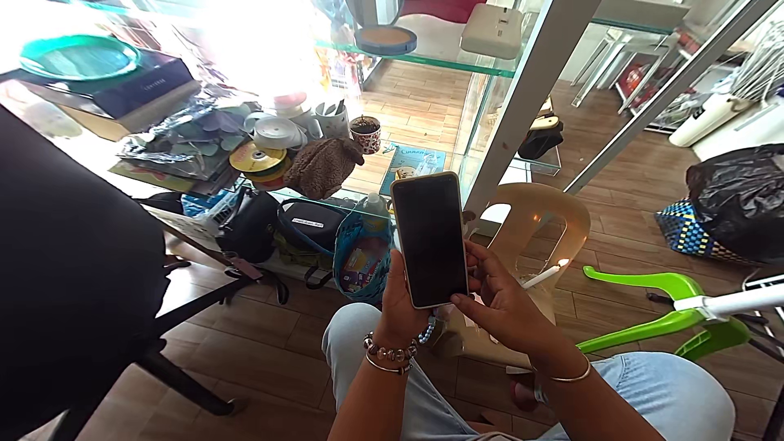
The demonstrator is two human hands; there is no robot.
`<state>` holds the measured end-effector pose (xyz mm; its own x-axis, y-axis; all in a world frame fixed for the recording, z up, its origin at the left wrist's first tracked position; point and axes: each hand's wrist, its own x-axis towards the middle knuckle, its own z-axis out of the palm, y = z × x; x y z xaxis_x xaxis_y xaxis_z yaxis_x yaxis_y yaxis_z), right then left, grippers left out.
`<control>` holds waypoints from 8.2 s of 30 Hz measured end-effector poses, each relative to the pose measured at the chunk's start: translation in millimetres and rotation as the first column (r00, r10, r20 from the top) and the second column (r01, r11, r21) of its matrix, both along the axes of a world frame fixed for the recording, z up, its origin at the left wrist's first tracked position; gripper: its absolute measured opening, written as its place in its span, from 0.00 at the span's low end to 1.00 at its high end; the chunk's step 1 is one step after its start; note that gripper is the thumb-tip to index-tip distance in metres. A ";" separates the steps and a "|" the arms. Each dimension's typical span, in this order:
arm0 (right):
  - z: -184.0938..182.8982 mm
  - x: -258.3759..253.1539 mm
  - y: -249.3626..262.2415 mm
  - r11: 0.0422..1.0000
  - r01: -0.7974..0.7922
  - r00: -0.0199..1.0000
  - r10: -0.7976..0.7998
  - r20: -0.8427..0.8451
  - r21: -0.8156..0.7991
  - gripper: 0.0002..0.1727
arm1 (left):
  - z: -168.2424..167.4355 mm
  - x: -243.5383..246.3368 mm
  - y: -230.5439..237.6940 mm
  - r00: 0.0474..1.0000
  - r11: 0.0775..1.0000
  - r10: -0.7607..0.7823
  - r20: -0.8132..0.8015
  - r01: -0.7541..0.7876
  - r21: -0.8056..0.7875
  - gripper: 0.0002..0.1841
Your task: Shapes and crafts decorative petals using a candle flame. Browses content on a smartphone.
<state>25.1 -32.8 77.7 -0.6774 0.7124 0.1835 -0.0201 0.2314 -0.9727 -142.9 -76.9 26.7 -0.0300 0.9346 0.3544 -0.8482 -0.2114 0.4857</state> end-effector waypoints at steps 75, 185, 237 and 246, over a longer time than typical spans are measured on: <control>21.5 -13.4 -2.0 0.976 0.185 0.982 -0.187 -0.005 -0.117 0.15 | 0.2 5.1 -1.4 1.000 0.999 0.004 -0.025 -0.003 0.045 0.27; 18.3 -10.4 -2.1 0.967 0.253 0.962 -0.255 0.095 0.033 0.32 | 1.8 5.6 -2.3 0.999 0.999 0.030 -0.015 -0.030 -0.018 0.30; -1.5 -21.2 -22.3 0.951 0.258 0.952 -0.280 0.126 0.170 0.61 | 4.0 4.6 -3.5 0.999 0.999 0.042 0.012 -0.042 0.030 0.28; 5.5 -7.7 -9.5 0.992 0.128 0.991 -0.128 0.030 -0.001 0.46 | 2.9 5.1 -3.4 0.998 0.998 0.064 -0.016 -0.064 0.003 0.29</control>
